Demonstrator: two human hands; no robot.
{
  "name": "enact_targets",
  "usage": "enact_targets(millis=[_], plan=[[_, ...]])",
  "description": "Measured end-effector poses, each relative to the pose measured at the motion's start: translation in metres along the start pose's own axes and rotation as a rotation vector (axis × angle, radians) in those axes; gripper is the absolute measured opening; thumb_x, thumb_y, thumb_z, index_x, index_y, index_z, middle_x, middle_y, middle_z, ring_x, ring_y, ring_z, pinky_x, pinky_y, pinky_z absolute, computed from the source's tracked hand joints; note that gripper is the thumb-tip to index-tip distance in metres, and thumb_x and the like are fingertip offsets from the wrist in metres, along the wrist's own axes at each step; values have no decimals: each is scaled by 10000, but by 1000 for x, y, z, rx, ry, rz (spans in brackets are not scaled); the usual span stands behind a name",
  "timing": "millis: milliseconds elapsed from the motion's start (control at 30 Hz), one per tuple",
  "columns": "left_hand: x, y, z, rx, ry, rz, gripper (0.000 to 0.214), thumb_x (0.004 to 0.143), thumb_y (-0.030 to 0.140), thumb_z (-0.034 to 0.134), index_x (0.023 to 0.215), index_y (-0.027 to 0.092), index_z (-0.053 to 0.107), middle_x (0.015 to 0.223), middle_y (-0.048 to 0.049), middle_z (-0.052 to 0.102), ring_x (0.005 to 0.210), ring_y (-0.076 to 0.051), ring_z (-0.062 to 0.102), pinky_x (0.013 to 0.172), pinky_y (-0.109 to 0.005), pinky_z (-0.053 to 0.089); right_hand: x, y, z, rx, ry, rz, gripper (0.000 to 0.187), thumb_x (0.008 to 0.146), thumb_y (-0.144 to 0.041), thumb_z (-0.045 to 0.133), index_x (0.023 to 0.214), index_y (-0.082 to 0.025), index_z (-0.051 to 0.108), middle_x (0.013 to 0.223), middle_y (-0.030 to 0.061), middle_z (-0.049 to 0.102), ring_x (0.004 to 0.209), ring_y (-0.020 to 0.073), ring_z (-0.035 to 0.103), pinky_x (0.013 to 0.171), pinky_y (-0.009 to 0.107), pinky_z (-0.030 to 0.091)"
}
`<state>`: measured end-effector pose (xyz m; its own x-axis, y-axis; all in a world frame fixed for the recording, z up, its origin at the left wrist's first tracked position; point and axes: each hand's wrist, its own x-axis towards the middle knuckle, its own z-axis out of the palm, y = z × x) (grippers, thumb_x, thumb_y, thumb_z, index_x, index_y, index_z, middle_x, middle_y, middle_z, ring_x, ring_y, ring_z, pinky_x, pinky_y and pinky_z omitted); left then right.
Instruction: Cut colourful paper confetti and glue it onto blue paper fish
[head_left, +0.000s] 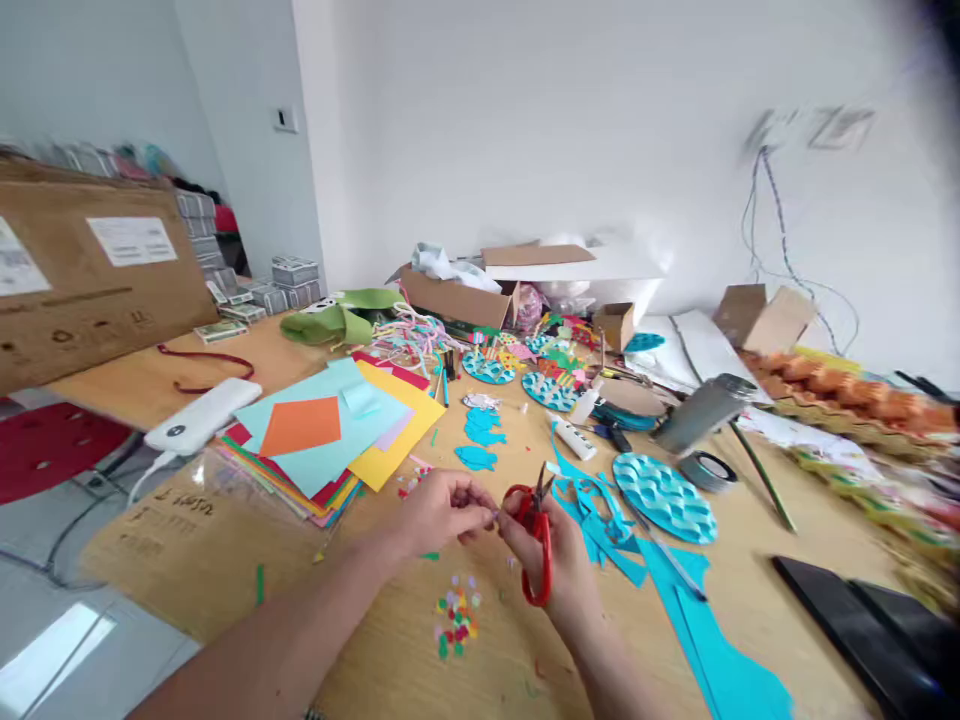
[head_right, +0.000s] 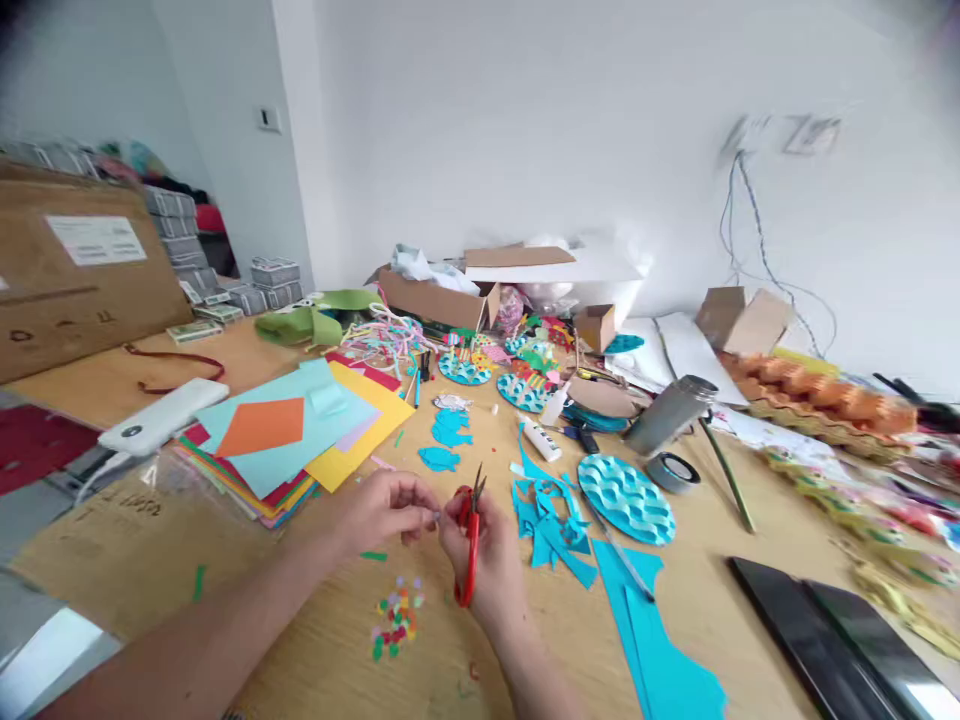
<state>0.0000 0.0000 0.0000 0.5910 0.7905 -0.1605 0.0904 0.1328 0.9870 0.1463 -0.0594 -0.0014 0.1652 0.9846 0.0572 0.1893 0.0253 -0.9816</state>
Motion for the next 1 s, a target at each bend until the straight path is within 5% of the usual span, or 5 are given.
enact_targets(millis=[300,600,1000], plan=[[2,-6,0,-33,71,27,159,623,285,697,618,152,611,504,40,564,488,-90,492,494,-225,382,0,0,-1,-5,-12,-3,416,663,-541,738,734,-176,553,669,-2,551,604,140,480,559,251,379],[1,-5,-7,-515,123,19,255,558,297,830,668,130,671,562,12,621,518,-81,533,540,-217,401,-4,4,1,-101,-231,17,573,850,-693,425,669,-165,556,605,51,599,556,161,573,533,266,433],[2,-9,1,-626,154,21,256,524,276,859,647,124,693,667,-16,650,613,-109,567,603,-241,434,-5,12,7,-73,-185,56,473,760,-634,624,654,-189,505,564,7,582,514,155,576,484,243,422]])
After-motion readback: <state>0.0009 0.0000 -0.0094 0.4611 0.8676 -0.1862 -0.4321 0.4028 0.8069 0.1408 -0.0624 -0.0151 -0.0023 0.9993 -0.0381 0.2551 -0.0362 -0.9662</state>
